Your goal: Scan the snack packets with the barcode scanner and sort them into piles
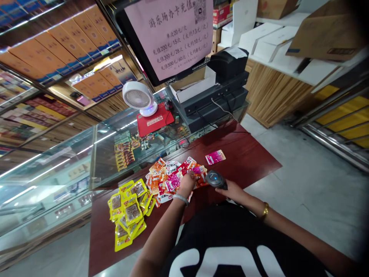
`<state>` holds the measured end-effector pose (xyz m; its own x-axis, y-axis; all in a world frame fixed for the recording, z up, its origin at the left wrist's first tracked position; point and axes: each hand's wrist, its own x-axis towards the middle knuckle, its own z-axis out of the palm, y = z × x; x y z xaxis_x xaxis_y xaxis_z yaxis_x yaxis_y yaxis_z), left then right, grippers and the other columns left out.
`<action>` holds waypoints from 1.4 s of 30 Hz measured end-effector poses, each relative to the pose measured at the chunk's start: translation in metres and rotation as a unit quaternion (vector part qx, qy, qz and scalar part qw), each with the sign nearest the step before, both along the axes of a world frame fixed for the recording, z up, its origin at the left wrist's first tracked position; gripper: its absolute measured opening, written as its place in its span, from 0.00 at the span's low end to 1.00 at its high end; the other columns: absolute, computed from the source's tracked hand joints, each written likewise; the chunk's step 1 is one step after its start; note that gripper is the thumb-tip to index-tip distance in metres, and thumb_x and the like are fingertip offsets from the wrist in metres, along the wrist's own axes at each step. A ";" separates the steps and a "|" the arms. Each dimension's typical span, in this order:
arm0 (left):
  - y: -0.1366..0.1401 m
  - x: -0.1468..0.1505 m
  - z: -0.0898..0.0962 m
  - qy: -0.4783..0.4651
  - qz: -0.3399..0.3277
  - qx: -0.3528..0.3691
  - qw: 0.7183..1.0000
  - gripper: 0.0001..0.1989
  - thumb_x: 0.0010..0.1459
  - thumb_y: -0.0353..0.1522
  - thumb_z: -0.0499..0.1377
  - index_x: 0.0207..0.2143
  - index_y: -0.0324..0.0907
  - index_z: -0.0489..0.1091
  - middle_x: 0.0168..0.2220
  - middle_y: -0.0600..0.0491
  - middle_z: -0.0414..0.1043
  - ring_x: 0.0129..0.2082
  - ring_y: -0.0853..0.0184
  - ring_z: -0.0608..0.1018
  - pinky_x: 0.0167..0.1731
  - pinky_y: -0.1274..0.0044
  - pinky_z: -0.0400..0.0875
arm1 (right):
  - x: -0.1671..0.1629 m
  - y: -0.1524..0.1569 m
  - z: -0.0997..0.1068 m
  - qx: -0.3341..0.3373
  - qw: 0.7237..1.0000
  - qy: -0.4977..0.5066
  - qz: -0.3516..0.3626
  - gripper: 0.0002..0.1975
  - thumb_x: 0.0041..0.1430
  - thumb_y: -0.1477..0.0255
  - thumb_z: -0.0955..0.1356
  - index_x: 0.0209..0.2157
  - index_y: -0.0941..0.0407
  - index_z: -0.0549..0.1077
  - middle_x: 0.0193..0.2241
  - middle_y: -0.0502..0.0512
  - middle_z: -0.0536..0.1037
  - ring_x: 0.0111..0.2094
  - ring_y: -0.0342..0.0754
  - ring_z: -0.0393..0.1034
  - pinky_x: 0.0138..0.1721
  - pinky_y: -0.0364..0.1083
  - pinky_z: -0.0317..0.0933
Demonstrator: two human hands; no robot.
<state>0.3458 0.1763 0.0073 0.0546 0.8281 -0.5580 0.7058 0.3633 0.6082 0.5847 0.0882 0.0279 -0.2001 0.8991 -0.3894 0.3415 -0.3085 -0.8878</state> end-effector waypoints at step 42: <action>0.031 0.007 0.005 0.163 -0.134 0.018 0.977 0.27 0.51 0.44 0.65 0.49 0.42 0.63 0.38 0.49 0.77 0.37 0.63 0.78 0.36 0.77 0.65 | -0.014 0.004 0.003 0.032 0.997 0.000 -0.069 0.25 0.52 0.59 0.71 0.49 0.58 0.75 0.46 0.61 0.81 0.47 0.61 0.75 0.51 0.57 0.66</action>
<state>0.3526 0.2074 0.0127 0.0974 0.8278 -0.5525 0.9309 0.1206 0.3448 0.5706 0.0925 0.0312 -0.0719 0.9410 -0.3306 0.2995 -0.2958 -0.9071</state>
